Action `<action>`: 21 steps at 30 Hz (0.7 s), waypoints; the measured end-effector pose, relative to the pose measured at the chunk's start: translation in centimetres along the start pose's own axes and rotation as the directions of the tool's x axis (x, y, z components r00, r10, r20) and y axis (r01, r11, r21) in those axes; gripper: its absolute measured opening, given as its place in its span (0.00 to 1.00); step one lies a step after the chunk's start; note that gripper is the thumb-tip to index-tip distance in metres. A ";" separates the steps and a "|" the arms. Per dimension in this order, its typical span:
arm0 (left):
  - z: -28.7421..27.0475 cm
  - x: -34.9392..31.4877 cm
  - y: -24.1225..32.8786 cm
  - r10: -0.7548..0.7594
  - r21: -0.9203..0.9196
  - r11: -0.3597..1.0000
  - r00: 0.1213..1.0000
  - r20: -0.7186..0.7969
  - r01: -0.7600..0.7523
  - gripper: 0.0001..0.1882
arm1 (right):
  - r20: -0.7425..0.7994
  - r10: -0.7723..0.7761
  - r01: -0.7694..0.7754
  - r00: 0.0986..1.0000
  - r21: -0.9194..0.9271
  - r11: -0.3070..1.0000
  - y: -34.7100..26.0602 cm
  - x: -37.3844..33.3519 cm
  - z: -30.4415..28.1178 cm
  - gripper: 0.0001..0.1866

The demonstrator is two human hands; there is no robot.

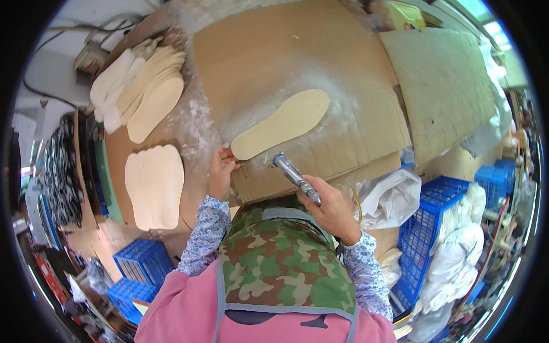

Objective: Applying glue to shoe insoles using a glue gun and stacking them.

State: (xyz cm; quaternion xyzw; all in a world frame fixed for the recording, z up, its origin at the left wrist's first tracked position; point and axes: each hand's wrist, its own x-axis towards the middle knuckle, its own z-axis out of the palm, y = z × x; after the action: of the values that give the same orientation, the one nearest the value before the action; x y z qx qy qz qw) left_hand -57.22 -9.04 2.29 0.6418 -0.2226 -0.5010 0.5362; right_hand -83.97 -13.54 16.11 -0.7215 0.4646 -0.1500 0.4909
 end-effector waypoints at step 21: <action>-1.0 -0.2 -0.4 -0.061 -0.242 0.968 0.998 0.012 0.062 0.25 | 0.170 0.087 -0.079 0.982 -0.049 0.996 -2.0 4.9 2.4 0.15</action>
State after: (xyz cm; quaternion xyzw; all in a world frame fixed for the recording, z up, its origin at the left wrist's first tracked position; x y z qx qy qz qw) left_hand -56.51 -8.25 1.90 0.5769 -0.1410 -0.5425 0.5941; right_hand -78.77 -16.05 15.47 -0.7219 0.4533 -0.0569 0.5198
